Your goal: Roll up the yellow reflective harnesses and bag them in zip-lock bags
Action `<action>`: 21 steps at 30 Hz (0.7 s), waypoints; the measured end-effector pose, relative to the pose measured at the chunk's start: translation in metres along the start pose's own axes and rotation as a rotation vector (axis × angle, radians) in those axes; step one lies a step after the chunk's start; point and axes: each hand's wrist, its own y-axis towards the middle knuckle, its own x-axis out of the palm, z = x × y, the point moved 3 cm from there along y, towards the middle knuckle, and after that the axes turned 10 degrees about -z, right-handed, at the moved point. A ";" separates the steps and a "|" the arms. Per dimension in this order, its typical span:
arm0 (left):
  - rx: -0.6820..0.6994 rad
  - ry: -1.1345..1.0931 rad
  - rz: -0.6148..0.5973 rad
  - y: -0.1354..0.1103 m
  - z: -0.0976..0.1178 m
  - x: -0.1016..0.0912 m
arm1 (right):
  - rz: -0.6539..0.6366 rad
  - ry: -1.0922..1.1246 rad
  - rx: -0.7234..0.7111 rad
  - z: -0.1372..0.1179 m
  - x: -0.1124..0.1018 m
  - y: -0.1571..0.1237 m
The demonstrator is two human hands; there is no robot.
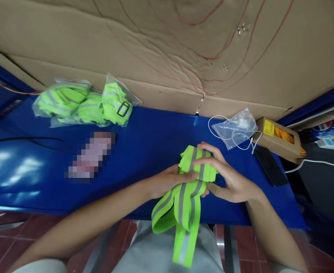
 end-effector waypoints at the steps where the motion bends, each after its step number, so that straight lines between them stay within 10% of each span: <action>1: 0.005 0.017 0.030 0.000 0.001 -0.002 | 0.018 0.101 0.037 0.003 -0.002 0.000; 9: 0.067 0.085 0.191 0.004 0.006 -0.011 | 0.311 0.526 0.362 0.027 0.025 0.017; 21: 0.128 -0.155 0.310 0.002 0.001 0.000 | 0.529 -0.116 -0.141 0.008 0.031 0.012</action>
